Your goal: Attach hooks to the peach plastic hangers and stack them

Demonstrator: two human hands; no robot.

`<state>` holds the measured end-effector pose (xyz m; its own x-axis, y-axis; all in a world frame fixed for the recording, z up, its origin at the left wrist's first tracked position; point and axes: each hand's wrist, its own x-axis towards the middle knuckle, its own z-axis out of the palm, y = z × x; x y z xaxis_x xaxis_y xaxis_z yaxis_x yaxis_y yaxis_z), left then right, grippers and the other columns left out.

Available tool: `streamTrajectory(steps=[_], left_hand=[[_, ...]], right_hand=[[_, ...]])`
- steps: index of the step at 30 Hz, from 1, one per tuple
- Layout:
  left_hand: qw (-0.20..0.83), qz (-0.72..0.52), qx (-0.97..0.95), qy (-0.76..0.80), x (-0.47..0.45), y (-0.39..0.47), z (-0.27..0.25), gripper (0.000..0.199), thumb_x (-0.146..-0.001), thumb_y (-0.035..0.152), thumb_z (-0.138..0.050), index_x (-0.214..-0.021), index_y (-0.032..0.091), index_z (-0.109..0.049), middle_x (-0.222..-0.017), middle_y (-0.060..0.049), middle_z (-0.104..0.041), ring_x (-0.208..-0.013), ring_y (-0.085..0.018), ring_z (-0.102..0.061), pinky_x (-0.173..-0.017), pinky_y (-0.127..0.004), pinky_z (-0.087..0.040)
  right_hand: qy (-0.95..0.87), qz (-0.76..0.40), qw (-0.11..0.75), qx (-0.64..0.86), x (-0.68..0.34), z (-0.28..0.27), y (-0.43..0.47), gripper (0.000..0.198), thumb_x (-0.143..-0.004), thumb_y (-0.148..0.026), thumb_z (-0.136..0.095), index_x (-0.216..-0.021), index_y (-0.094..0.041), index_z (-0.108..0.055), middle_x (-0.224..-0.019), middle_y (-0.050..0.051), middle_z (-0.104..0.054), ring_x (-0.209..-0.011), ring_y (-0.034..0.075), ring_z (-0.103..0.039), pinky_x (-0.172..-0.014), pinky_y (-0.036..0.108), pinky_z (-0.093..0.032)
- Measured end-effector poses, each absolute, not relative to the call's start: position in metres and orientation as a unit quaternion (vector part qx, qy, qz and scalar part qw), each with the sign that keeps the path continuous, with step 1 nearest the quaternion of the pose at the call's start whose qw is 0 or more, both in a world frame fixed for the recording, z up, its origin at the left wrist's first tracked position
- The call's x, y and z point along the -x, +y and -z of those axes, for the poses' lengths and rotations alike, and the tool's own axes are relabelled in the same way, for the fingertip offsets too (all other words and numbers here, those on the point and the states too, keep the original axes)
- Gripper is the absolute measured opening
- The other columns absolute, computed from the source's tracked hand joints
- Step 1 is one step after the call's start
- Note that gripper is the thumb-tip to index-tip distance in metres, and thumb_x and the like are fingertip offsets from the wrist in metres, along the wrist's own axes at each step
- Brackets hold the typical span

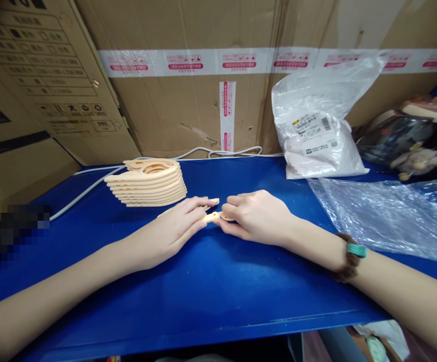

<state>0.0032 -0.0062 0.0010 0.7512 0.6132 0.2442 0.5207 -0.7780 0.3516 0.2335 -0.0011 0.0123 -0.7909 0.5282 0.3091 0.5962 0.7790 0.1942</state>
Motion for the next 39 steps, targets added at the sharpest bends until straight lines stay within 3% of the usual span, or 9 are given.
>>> streamTrajectory(steps=[10,15,21,26,35,39], left_hand=[[0.122,-0.168,-0.930,0.304,-0.005,-0.005,-0.001,0.031,-0.102,0.029,-0.028,-0.121,0.019,-0.052,-0.138,-0.009,-0.049,-0.126,-0.020,-0.046,-0.108,-0.039,-0.038],[0.141,-0.166,-0.930,0.296,-0.005,-0.009,-0.005,0.031,-0.102,0.029,-0.029,-0.118,0.020,-0.054,-0.138,-0.009,-0.048,-0.126,-0.022,-0.046,-0.108,-0.042,-0.037],[0.213,-0.192,-0.910,0.299,-0.005,-0.009,-0.006,0.033,-0.102,0.034,-0.028,-0.098,0.020,-0.058,-0.131,-0.007,-0.052,-0.127,-0.021,-0.045,-0.109,-0.039,-0.037],[0.243,-0.200,-0.896,0.313,-0.002,-0.003,-0.006,0.014,-0.095,0.031,-0.046,-0.095,0.021,-0.057,-0.127,-0.006,-0.051,-0.127,-0.021,-0.045,-0.106,-0.037,-0.039],[0.270,-0.202,-0.884,0.324,-0.001,0.000,-0.008,0.012,-0.092,0.033,-0.051,-0.091,0.021,-0.053,-0.131,-0.009,-0.049,-0.132,-0.025,-0.041,-0.105,-0.041,-0.038],[0.271,-0.204,-0.880,0.332,-0.001,0.001,-0.007,0.014,-0.092,0.034,-0.050,-0.090,0.021,-0.050,-0.130,-0.009,-0.048,-0.127,-0.024,-0.043,-0.105,-0.041,-0.037]], right_hand=[[-0.935,0.187,0.129,0.273,-0.231,-0.007,-0.003,0.038,-0.098,-0.032,-0.039,-0.071,-0.017,-0.061,-0.065,0.001,-0.059,-0.056,0.012,-0.053,-0.055,0.027,-0.030],[-0.945,0.142,0.124,0.269,-0.236,-0.013,0.001,0.038,-0.096,-0.035,-0.042,-0.068,-0.016,-0.060,-0.062,0.001,-0.057,-0.051,0.010,-0.048,-0.051,0.027,-0.025],[-0.959,0.041,0.155,0.232,-0.237,-0.017,-0.003,0.050,-0.097,-0.040,-0.041,-0.053,-0.018,-0.049,-0.048,-0.002,-0.048,-0.044,0.009,-0.036,-0.050,0.027,-0.022],[-0.961,-0.025,0.169,0.218,-0.230,-0.018,-0.012,0.045,-0.095,-0.032,-0.043,-0.052,-0.018,-0.044,-0.049,-0.003,-0.044,-0.046,0.009,-0.032,-0.053,0.027,-0.025],[-0.951,0.043,0.181,0.247,-0.232,-0.021,-0.003,0.040,-0.098,-0.026,-0.040,-0.063,-0.017,-0.056,-0.058,0.001,-0.052,-0.059,0.013,-0.042,-0.062,0.028,-0.032],[-0.947,0.056,0.198,0.247,-0.229,-0.022,-0.005,0.036,-0.099,-0.026,-0.038,-0.076,-0.015,-0.063,-0.077,0.006,-0.063,-0.073,0.016,-0.048,-0.071,0.030,-0.038]])
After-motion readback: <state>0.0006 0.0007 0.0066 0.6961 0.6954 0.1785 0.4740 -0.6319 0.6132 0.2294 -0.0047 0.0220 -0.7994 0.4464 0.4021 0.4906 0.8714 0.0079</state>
